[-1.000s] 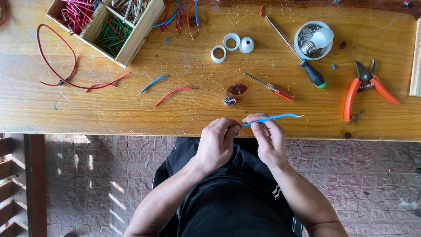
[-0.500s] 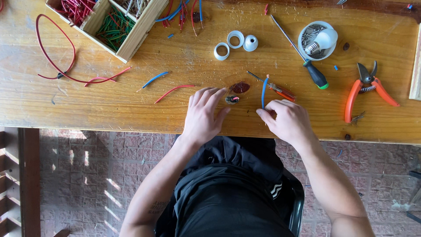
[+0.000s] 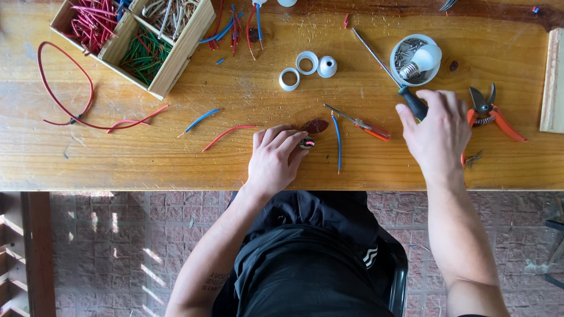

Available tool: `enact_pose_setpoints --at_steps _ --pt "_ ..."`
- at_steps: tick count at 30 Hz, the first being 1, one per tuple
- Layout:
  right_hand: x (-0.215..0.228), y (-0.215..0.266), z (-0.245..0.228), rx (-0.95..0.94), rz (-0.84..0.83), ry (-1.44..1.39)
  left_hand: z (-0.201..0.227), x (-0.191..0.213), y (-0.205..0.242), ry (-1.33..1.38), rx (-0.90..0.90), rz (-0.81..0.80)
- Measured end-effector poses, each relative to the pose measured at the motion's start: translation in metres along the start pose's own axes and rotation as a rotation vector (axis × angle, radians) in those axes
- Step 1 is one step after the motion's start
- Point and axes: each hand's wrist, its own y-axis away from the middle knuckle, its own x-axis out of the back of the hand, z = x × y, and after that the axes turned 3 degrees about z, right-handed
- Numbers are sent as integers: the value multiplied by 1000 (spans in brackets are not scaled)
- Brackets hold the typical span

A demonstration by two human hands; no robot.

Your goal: The person strips the ends of red and blue wires, then uses a screwdriver to attach them to a lightbulb socket. They secure the connections and assemble the socket housing around the wires.

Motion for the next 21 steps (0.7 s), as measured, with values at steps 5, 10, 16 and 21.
enact_pose_setpoints --at_steps 5,10,16,21 --pt "0 4 4 -2 -25 -6 0 0 -1 -2 4 -4" --pt "-13 8 -19 215 108 -352 -6 -6 3 -24 -8 19" --pt "-32 10 -29 366 -30 -331 -7 -6 4 -27 -15 35" --pt "15 0 -37 378 -226 -734 -2 -3 1 -10 -18 38"
